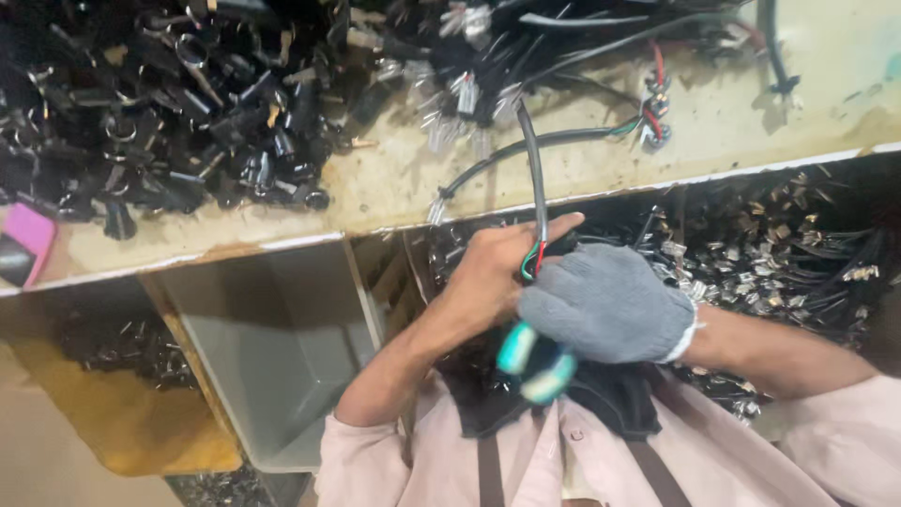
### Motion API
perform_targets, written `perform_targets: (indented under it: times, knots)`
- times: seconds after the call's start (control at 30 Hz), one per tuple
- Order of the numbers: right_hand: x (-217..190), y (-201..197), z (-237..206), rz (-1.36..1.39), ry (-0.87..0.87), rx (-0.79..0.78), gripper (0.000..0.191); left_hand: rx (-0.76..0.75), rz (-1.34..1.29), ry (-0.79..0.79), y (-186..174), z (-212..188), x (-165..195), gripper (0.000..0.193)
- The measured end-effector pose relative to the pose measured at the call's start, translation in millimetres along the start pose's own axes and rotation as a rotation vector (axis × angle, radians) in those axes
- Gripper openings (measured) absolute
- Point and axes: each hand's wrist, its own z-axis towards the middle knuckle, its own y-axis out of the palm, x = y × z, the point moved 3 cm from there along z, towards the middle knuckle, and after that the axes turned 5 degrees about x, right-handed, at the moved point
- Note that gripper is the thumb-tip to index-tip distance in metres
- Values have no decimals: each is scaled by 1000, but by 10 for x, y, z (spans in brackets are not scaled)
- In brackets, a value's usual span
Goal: The person repeatedly picks up wire harnesses from a pile on a workbench and uses pliers to cut off the ends. The person handles the wires one at a time, cutting and discarding the pieces.
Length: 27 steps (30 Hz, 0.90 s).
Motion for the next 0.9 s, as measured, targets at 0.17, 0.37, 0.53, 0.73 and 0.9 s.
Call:
perform_targets:
  times: [0.17, 0.37, 0.53, 0.73, 0.9]
  knots:
    - [339, -1, -404, -108, 147, 231, 32, 90, -147, -7, -42, -140, -24, 41]
    - [527, 178, -537, 486, 419, 366, 7, 124, -27, -49, 40, -178, -55, 39]
    - [262, -1, -384, 537, 378, 712, 12, 194, -175, 35, 30, -220, -43, 40]
    - [235, 139, -331, 1398, 290, 958, 23, 121, -208, 87, 112, -347, -237, 44]
    - [490, 121, -11, 1592, 393, 949, 27, 122, -349, 30, -57, -207, 113, 41]
